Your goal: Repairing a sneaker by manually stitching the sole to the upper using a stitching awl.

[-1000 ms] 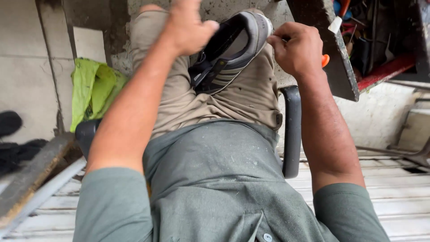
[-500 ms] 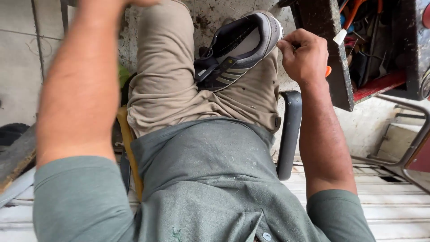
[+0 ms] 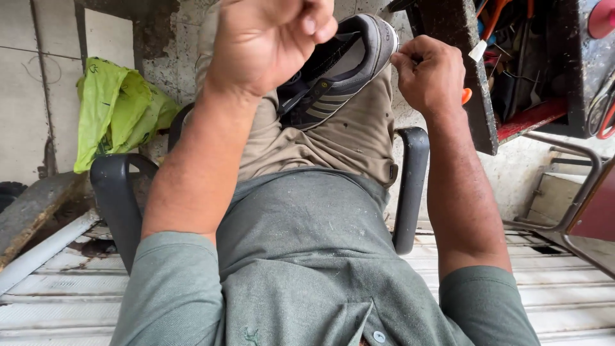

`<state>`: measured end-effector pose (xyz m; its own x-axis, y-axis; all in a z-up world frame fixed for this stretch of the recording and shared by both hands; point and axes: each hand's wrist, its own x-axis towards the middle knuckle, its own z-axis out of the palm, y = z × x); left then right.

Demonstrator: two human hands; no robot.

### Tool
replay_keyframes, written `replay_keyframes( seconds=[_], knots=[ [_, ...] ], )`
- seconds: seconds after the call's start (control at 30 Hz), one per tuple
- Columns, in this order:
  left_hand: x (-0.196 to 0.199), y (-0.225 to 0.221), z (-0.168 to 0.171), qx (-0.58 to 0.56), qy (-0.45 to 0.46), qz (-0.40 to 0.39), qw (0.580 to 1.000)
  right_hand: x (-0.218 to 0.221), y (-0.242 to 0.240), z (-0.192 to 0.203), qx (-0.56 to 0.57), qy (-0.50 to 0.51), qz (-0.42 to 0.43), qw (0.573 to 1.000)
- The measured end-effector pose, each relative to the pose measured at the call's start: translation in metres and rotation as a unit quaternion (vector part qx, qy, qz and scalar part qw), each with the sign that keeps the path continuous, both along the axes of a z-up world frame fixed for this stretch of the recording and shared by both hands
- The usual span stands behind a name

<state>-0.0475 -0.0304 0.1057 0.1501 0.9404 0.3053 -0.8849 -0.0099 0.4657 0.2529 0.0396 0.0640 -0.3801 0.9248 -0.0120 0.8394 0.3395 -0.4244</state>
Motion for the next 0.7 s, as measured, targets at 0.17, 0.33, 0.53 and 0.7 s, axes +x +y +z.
replay_keyframes(
  seconds=[0.17, 0.33, 0.53, 0.7],
  knots=[
    [0.021, 0.017, -0.006, -0.028, 0.553, -0.020, 0.833, -0.005, 0.004, 0.006, 0.000, -0.018, -0.003, 1.000],
    [0.060, 0.029, -0.014, -0.149, 0.658, -0.128, 0.727, -0.006, 0.004, 0.007, 0.028, 0.006, 0.054, 0.998],
    [0.069, 0.031, -0.023, -0.165, 0.583, -0.093, 0.790, -0.002, 0.007, 0.003, 0.011, 0.011, 0.068, 0.998],
    [0.073, 0.031, -0.049, -0.130, 0.497, -0.049, 0.856, -0.008, 0.008, 0.005, -0.014, -0.046, 0.031, 0.998]
  ],
)
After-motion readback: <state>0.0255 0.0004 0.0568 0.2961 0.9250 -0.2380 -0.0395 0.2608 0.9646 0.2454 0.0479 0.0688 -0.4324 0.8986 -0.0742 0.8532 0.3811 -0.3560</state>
